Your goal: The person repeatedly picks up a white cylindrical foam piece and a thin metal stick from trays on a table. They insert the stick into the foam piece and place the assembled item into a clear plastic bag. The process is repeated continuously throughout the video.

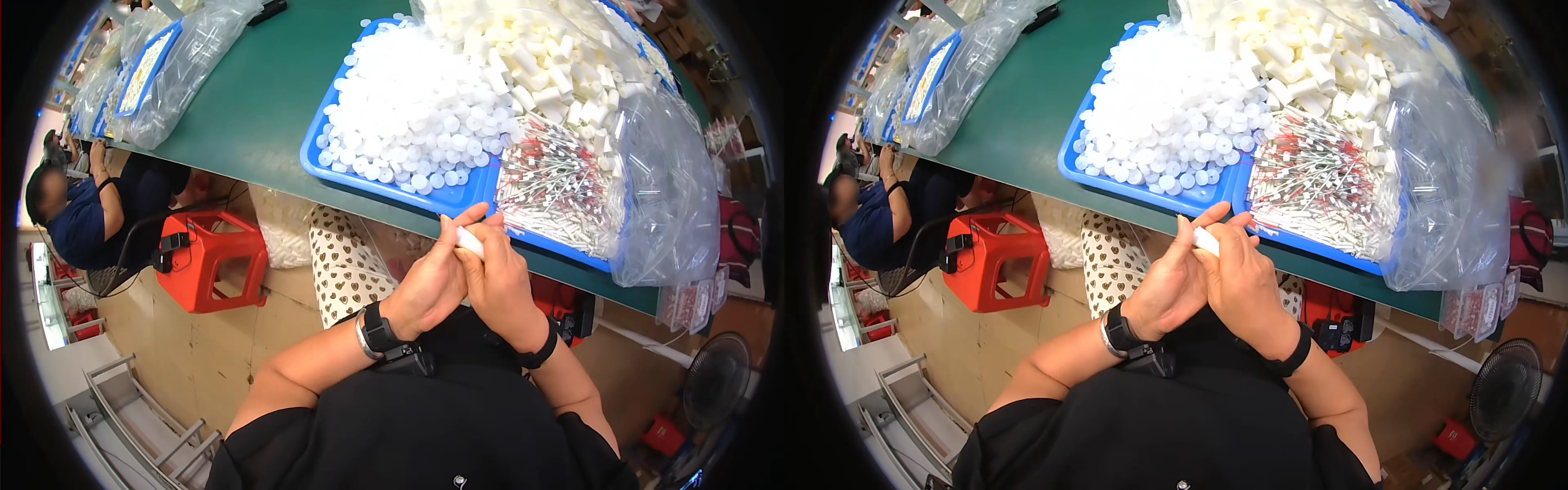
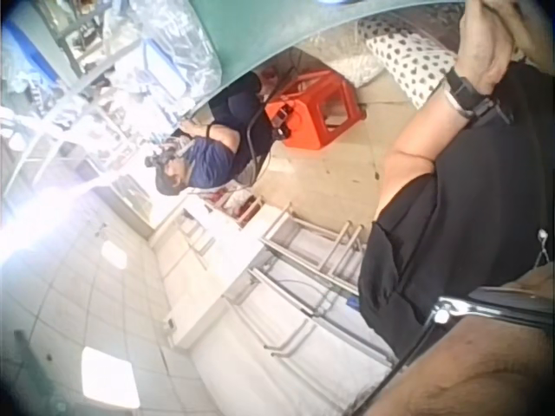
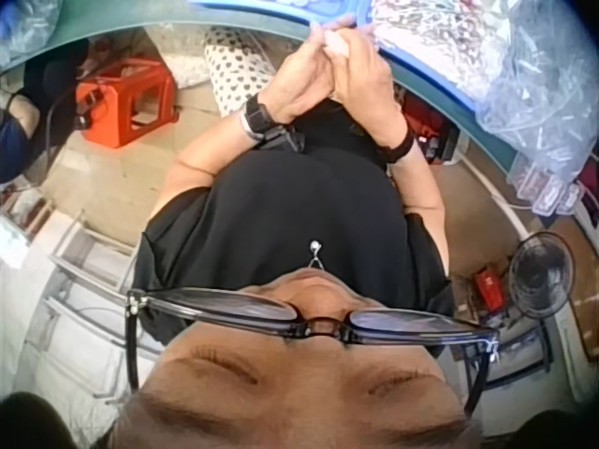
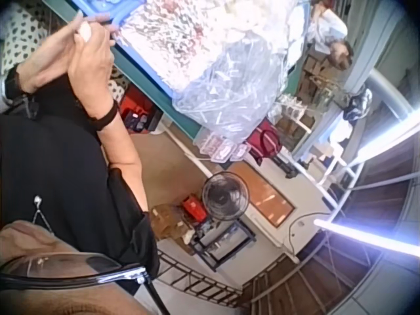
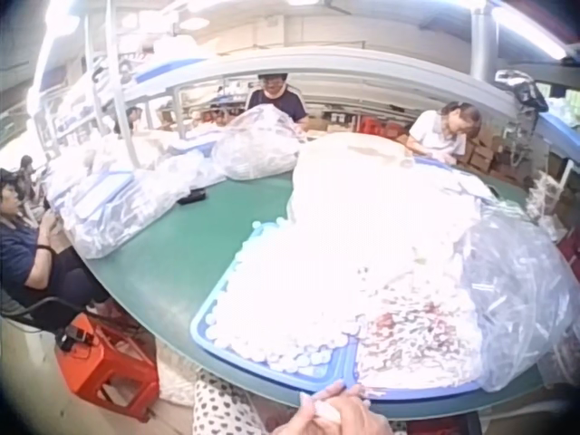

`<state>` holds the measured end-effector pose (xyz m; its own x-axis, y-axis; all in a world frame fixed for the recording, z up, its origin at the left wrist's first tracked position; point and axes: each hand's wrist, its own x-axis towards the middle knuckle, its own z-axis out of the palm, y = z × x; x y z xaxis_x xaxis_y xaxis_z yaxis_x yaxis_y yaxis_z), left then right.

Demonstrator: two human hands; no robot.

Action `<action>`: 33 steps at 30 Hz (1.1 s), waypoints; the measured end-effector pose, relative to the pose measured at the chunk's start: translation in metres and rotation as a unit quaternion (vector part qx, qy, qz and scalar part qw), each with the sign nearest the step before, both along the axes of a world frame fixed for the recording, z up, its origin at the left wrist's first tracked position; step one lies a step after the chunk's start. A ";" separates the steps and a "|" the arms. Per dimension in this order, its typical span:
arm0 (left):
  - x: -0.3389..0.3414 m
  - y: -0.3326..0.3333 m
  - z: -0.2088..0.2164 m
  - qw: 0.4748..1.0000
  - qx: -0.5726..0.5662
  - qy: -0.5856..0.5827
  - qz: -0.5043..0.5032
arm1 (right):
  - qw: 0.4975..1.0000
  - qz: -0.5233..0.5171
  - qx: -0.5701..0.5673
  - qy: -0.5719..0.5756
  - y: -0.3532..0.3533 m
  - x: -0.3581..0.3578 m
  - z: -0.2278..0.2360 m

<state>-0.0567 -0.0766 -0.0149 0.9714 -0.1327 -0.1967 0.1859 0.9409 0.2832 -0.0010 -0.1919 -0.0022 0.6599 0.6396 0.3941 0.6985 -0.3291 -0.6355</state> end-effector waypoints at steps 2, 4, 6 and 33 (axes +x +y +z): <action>0.000 0.002 0.000 0.998 0.063 -0.006 0.002 | 0.996 0.006 0.005 0.085 -0.001 -0.002 0.008; -0.002 0.002 -0.001 0.991 0.133 -0.012 0.000 | 0.992 0.005 0.003 0.125 -0.001 -0.005 0.010; -0.006 -0.002 -0.001 0.991 0.131 -0.003 -0.003 | 0.993 -0.002 -0.004 0.122 -0.001 -0.008 0.005; -0.044 0.041 -0.064 0.909 0.158 0.373 -0.102 | 0.978 0.078 -0.185 0.048 -0.017 -0.007 -0.061</action>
